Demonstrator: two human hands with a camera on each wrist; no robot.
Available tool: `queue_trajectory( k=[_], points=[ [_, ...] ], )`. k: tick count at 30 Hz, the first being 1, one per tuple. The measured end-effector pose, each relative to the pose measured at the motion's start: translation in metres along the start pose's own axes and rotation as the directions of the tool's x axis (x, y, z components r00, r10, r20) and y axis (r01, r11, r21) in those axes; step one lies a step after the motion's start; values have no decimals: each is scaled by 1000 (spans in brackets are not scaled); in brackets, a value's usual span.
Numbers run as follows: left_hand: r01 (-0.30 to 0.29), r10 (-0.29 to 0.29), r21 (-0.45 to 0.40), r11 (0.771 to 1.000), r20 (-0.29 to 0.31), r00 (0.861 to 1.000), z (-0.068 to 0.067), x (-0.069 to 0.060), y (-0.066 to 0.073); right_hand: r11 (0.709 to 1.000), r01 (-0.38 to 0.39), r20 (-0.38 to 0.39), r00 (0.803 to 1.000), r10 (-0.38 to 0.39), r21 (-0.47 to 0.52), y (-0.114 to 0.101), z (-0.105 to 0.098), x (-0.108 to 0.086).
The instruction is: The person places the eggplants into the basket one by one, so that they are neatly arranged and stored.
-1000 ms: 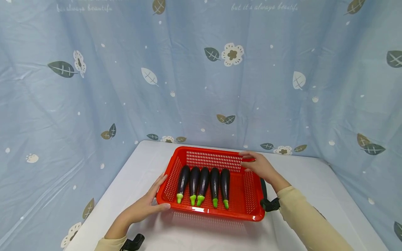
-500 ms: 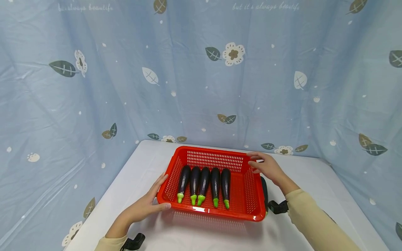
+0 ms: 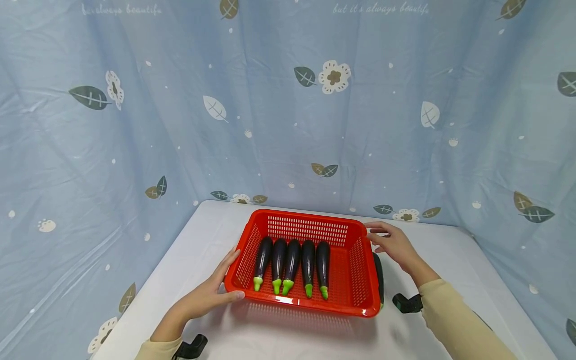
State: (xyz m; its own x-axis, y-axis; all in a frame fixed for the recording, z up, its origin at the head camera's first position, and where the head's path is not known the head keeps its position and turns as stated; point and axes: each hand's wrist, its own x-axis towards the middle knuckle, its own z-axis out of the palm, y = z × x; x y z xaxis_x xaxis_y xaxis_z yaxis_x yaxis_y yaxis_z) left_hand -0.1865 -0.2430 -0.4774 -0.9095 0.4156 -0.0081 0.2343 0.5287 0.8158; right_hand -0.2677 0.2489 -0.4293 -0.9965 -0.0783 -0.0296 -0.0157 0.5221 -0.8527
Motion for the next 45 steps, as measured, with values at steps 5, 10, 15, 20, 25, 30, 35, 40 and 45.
queue_trajectory(
  k=[5, 10, 15, 20, 25, 30, 35, 40, 45],
  points=[
    [-9, 9, 1, 1000, -4, 1000, 0, 0, -1, 1000, -21, -16, 1000, 21, 1, 11, -4, -5],
    [-21, 21, 2, 1000, -5, 1000, 0, 0, -1, 998, -58, -19, 998, 58, 11, 25, -8, -10],
    [-19, 19, -1, 1000, -5, 1000, 0, 0, 0, 995, -95, -12, 995, 95, 16, 39, -10, -16],
    [-22, 22, 3, 1000, -8, 1000, 0, -1, 0, 992, -124, 6, 992, 124, 13, 51, -9, -19],
    [-22, 22, 4, 1000, -7, 1000, 0, -1, 0, 991, -134, 10, 991, 134, -5, 58, -9, -20],
    [-20, 20, 1, 1000, -4, 1000, 0, -1, 1, 987, -158, 18, 987, 158, -5, 65, -6, -22],
    [-26, 26, 6, 1000, -8, 1000, 0, 0, 0, 987, -161, 40, 986, 160, 14, 69, -3, -25],
    [-35, 35, 2, 999, -7, 999, 0, 0, -1, 983, -182, 72, 981, 180, 17, 73, 1, -25],
    [-32, 32, -7, 999, -3, 999, -1, 0, 1, 977, -212, 106, 972, 209, 16, 78, 5, -24]
  ],
)
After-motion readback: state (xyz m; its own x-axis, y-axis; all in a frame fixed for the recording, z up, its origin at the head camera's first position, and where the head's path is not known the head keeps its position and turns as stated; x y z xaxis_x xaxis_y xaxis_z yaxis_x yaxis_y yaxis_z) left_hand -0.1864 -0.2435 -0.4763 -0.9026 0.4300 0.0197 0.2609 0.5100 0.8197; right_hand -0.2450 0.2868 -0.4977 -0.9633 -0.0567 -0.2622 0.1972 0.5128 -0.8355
